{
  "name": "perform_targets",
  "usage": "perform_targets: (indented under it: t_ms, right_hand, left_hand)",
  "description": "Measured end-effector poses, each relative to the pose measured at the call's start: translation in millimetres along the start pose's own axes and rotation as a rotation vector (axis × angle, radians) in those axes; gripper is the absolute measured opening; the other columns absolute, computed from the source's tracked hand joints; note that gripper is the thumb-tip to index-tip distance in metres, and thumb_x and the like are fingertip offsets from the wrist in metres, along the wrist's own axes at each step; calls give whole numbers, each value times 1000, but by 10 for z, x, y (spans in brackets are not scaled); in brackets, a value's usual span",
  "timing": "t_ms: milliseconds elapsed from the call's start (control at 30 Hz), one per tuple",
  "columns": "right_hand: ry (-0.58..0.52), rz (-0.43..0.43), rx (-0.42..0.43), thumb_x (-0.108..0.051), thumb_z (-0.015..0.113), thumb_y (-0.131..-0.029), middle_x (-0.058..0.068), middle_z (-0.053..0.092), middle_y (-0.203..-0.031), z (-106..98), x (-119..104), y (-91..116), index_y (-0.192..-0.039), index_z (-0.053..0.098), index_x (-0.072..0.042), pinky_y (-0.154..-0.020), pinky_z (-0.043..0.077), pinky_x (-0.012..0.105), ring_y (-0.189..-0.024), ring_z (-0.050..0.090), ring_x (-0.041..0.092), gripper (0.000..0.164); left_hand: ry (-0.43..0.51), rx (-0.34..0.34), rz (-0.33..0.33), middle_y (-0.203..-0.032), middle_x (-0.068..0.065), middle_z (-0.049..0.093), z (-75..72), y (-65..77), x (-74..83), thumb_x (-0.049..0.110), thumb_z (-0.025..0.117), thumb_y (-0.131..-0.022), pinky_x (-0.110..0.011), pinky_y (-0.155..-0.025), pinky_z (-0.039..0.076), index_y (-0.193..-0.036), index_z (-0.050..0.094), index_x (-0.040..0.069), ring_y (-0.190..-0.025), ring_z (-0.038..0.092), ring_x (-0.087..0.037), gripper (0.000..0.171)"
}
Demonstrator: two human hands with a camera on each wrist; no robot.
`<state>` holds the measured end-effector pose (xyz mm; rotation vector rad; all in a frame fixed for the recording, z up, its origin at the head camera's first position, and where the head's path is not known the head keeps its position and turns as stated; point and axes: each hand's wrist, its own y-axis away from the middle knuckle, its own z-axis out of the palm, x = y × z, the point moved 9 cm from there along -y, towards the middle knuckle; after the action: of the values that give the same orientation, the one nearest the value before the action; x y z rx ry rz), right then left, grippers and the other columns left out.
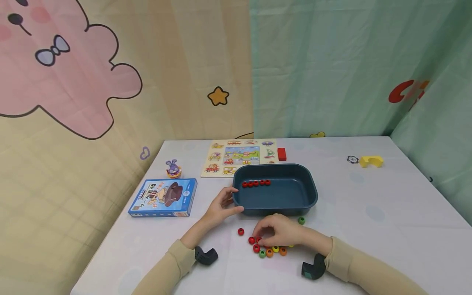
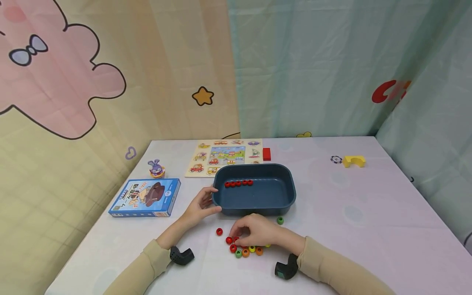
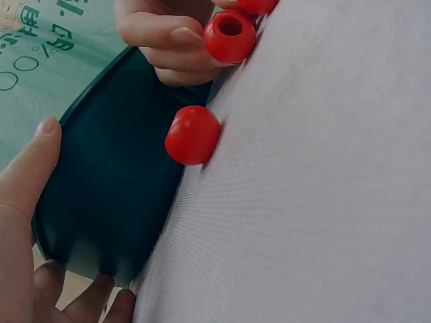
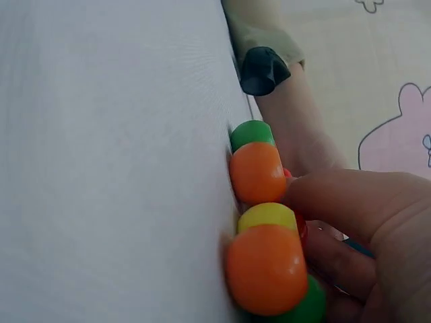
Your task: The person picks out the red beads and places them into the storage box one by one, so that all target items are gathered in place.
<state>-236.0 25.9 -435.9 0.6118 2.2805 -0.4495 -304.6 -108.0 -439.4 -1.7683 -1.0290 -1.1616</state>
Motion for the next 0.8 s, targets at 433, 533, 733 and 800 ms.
perform_targets:
  t_ms: [433, 533, 733, 800]
  right_hand:
    - [49, -212, 184, -22, 70, -78, -10, 64, -89, -497, -486, 14, -96, 66, -15, -61, 49, 20, -74, 56, 5, 20]
    - [76, -289, 260, -15, 73, -74, -4, 65, -88, -803, -736, -68, -94, 66, -11, -58, 50, 25, -71, 56, 9, 21]
    - [42, -166, 295, -12, 71, -76, -1, 66, -88, -1301, -688, -469, -95, 67, -7, -58, 49, 31, -70, 55, 11, 21]
    - [17, -110, 272, -19, 69, -78, -4, 66, -89, -1374, -504, -630, -98, 67, -9, -61, 50, 31, -71, 56, 10, 22]
  left_hand:
    - [-36, 18, 27, -143, -11, 28, -12, -2, 0, 26, 70, -77, -36, -98, 36, -123, 41, 9, -123, 37, -23, 57]
    - [-8, 2, 20, -142, -12, 28, -7, 9, 74, 20, 69, -78, -38, -100, 34, -123, 40, 7, -124, 36, -24, 55]
    - [-6, -22, -2, -141, -14, 29, 20, 65, 249, 17, 68, -79, -44, -101, 30, -122, 39, 5, -124, 35, -28, 53]
    - [-21, -24, -10, -142, -15, 27, 24, 69, 265, 18, 68, -80, -44, -101, 30, -123, 39, 3, -124, 35, -28, 54]
